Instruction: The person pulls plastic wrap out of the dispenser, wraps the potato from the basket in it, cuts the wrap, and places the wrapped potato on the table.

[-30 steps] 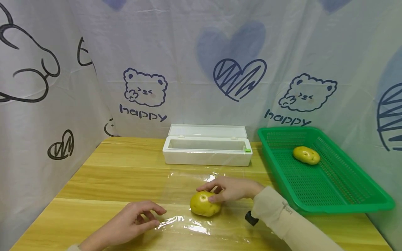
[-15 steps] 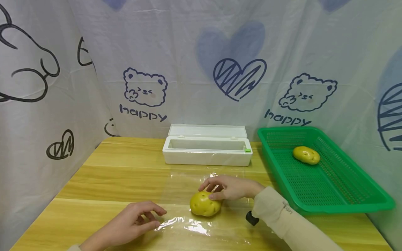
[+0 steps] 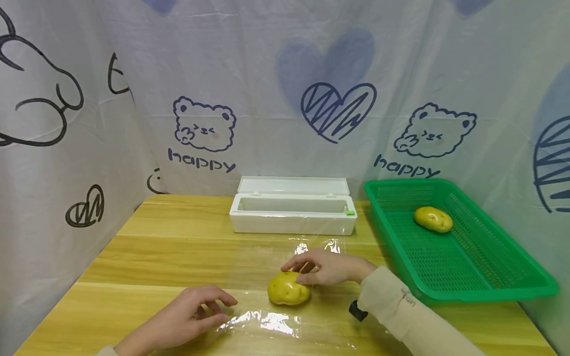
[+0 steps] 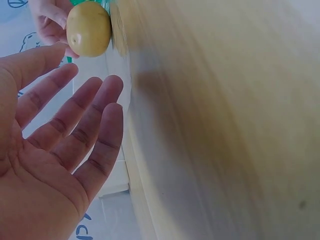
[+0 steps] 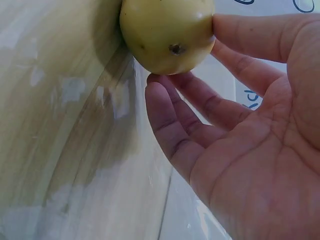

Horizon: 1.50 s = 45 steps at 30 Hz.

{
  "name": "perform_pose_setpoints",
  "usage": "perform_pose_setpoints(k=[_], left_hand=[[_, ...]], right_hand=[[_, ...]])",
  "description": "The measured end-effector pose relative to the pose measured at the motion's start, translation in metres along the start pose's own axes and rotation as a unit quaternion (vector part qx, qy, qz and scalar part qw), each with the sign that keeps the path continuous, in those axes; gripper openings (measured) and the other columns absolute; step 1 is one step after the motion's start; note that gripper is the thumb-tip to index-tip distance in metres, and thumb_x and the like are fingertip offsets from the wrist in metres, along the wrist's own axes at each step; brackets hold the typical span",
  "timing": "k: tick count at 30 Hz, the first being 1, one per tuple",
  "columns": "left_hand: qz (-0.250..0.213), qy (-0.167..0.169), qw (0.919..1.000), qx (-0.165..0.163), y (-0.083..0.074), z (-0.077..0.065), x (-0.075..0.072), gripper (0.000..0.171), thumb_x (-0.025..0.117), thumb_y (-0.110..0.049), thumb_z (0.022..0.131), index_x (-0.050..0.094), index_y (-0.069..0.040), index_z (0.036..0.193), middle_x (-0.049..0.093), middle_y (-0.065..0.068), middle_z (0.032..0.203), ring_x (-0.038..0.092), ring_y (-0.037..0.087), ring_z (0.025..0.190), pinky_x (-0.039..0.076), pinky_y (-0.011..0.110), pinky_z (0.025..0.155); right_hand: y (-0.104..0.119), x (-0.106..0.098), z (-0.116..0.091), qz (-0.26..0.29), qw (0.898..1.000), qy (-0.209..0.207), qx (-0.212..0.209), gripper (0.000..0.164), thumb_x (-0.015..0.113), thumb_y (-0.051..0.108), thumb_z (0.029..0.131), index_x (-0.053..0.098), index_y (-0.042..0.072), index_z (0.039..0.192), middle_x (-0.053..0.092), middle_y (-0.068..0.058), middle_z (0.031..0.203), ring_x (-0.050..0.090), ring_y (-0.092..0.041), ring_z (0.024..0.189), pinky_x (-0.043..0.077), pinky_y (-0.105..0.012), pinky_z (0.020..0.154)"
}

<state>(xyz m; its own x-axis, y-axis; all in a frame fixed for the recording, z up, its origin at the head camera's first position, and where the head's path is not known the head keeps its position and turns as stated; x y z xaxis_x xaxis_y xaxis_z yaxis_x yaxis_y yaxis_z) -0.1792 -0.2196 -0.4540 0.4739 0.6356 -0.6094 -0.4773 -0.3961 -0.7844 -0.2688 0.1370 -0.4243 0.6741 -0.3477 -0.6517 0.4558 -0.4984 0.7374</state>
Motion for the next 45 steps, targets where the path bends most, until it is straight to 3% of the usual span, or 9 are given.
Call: perform_pose_setpoints(k=[7, 11, 17, 21, 26, 30, 34, 38, 45], left_hand=[[0.013, 0.004, 0.9999, 0.007, -0.001, 0.002, 0.000, 0.024, 0.071, -0.024, 0.105, 0.074, -0.011, 0.126, 0.078, 0.009, 0.122, 0.072, -0.001, 0.094, 0.063, 0.025, 0.072], [0.023, 0.010, 0.9997, -0.006, -0.001, 0.004, 0.000, 0.025, 0.073, -0.026, 0.104, 0.074, -0.012, 0.125, 0.078, 0.005, 0.120, 0.070, -0.002, 0.094, 0.062, 0.024, 0.072], [0.055, 0.009, 0.9984, 0.012, -0.002, 0.004, 0.001, 0.021, 0.079, -0.022, 0.099, 0.075, -0.015, 0.119, 0.078, -0.001, 0.110, 0.066, -0.005, 0.087, 0.059, 0.022, 0.068], [0.080, 0.008, 0.9964, 0.024, -0.002, 0.004, 0.001, 0.018, 0.084, -0.023, 0.096, 0.077, -0.020, 0.112, 0.074, -0.007, 0.101, 0.063, -0.005, 0.082, 0.058, 0.021, 0.066], [0.114, 0.019, 0.9933, 0.005, -0.002, 0.002, 0.001, 0.016, 0.088, -0.029, 0.091, 0.077, -0.026, 0.103, 0.068, -0.015, 0.097, 0.058, -0.005, 0.080, 0.055, 0.019, 0.067], [0.141, 0.027, 0.9896, -0.008, -0.002, 0.001, 0.001, 0.018, 0.090, -0.030, 0.089, 0.075, -0.029, 0.099, 0.064, -0.017, 0.094, 0.054, -0.006, 0.078, 0.052, 0.018, 0.066], [0.154, 0.031, 0.9875, -0.018, -0.002, 0.001, 0.002, 0.018, 0.090, -0.029, 0.088, 0.074, -0.031, 0.096, 0.062, -0.019, 0.092, 0.054, -0.006, 0.075, 0.051, 0.017, 0.064], [0.152, 0.033, 0.9876, -0.020, -0.001, 0.001, 0.002, 0.015, 0.088, -0.029, 0.091, 0.074, -0.032, 0.094, 0.061, -0.020, 0.092, 0.053, -0.006, 0.072, 0.050, 0.017, 0.062], [0.152, 0.036, 0.9876, -0.012, -0.002, 0.001, 0.002, 0.015, 0.085, -0.022, 0.094, 0.076, -0.033, 0.089, 0.063, -0.021, 0.094, 0.053, -0.008, 0.073, 0.051, 0.017, 0.063]], right_hand=[[0.000, -0.001, -0.003, 0.013, 1.000, -0.008, 0.007, 0.037, 0.065, 0.020, 0.108, 0.066, 0.016, 0.144, 0.067, -0.005, 0.148, 0.064, -0.031, 0.134, 0.052, -0.050, 0.117], [0.003, -0.003, -0.006, 0.012, 1.000, -0.026, 0.006, 0.038, 0.067, 0.021, 0.107, 0.066, 0.014, 0.144, 0.068, -0.006, 0.147, 0.066, -0.031, 0.132, 0.053, -0.052, 0.115], [0.010, -0.007, -0.023, -0.005, 0.997, -0.066, -0.025, 0.038, 0.066, 0.022, 0.106, 0.065, 0.008, 0.142, 0.070, -0.016, 0.142, 0.068, -0.034, 0.126, 0.060, -0.042, 0.103], [0.014, -0.006, -0.043, -0.032, 0.995, -0.095, -0.024, 0.028, 0.070, 0.024, 0.105, 0.070, 0.012, 0.130, 0.074, -0.010, 0.130, 0.069, -0.021, 0.113, 0.059, -0.028, 0.089], [0.019, 0.006, -0.072, -0.081, 0.991, -0.106, -0.029, 0.016, 0.078, 0.026, 0.100, 0.074, 0.016, 0.112, 0.076, 0.002, 0.108, 0.063, -0.003, 0.096, 0.057, -0.025, 0.080], [0.017, 0.027, -0.093, -0.114, 0.988, -0.093, -0.037, 0.018, 0.085, 0.030, 0.093, 0.072, 0.020, 0.100, 0.068, 0.010, 0.092, 0.056, 0.003, 0.084, 0.054, -0.020, 0.075], [0.012, 0.047, -0.110, -0.104, 0.992, -0.063, 0.029, 0.021, 0.090, 0.033, 0.088, 0.070, 0.027, 0.093, 0.060, 0.017, 0.084, 0.052, 0.004, 0.077, 0.049, -0.017, 0.068], [0.007, 0.059, -0.122, -0.094, 0.990, -0.052, 0.091, 0.022, 0.088, 0.025, 0.088, 0.067, 0.031, 0.089, 0.057, 0.018, 0.080, 0.052, 0.002, 0.074, 0.048, -0.019, 0.066], [0.000, 0.066, -0.129, -0.093, 0.991, -0.058, 0.075, 0.018, 0.081, 0.019, 0.094, 0.068, 0.028, 0.086, 0.057, 0.022, 0.077, 0.052, 0.006, 0.070, 0.050, -0.017, 0.063]])
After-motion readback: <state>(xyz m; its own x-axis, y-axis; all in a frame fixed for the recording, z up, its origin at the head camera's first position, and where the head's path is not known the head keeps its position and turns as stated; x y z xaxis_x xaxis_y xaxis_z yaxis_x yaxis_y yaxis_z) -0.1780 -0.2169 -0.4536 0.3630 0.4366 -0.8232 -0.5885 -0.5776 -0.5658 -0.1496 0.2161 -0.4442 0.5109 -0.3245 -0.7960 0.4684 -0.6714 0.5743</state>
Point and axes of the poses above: each hand's wrist, its own z-axis towards the middle knuckle, its own x-axis out of the palm, y = z × x, the point moved 1 cm from there along z, towards the middle knuckle
